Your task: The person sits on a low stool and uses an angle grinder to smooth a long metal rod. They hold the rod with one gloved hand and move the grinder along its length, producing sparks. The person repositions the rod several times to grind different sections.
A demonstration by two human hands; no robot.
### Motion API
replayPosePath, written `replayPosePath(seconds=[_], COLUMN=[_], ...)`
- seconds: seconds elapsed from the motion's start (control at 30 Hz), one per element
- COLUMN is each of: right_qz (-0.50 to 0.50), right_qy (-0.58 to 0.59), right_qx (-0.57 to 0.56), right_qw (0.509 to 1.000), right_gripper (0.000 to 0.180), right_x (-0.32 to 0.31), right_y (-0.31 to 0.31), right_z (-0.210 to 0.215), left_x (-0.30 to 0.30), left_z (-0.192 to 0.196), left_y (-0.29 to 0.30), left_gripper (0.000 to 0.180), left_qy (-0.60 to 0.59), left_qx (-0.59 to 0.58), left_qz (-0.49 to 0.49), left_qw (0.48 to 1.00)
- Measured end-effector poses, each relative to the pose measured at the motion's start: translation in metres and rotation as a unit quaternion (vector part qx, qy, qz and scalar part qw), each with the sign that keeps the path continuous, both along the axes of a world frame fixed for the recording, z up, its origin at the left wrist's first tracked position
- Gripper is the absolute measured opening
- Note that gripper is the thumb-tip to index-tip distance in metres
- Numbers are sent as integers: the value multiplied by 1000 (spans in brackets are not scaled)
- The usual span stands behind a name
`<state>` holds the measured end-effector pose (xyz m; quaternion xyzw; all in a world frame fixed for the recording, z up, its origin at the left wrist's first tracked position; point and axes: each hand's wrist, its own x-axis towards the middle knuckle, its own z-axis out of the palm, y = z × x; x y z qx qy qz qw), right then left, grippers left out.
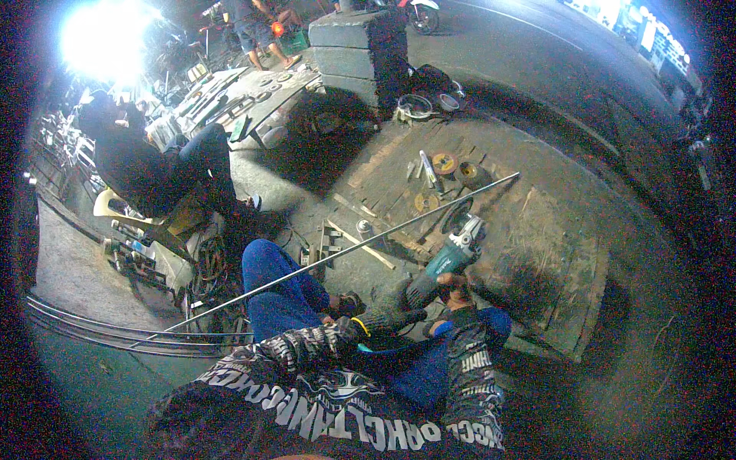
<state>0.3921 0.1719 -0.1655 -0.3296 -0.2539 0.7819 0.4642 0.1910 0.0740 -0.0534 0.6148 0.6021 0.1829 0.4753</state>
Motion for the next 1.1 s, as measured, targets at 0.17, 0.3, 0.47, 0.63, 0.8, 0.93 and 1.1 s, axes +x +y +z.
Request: replayPosePath(seconds=[0.17, 0.3, 0.47, 0.63, 0.8, 0.93, 1.1], right_qz=[29, 59, 56, 46, 25, -4, -62], right_qy=[23, 41, 8, -16, -28, -61, -81], right_qx=[14, 26, 21, 23, -2, -66, -61], right_qw=[999, 997, 998, 999, 999, 996, 993], right_gripper=[36, 30, 23, 18, 16, 17, 18], right_x=[-12, -19, -19, -16, -17, -19, -20], right_y=[-2, -3, -6, -13, -4, 1, -2], right_z=[29, 45, 56, 61, 44, 28, 27], left_x=[0, 0, -2, 0, 2, 3, 3], left_z=[2, -4, -15, -29, -36, -31, -24], left_y=[-1, 0, 1, 2, 3, 2, 1], left_gripper=[100, 99, 99, 96, 92, 86, 81], left_qy=[-46, -37, -35, -57, -71, 13, -116], left_qx=[12, 18, 20, 12, -8, -14, -7], left_qz=[5, 2, -6, -3, -1, -17, 18], left_qw=[999, 999, 999, 998, 997, 1000, 993])
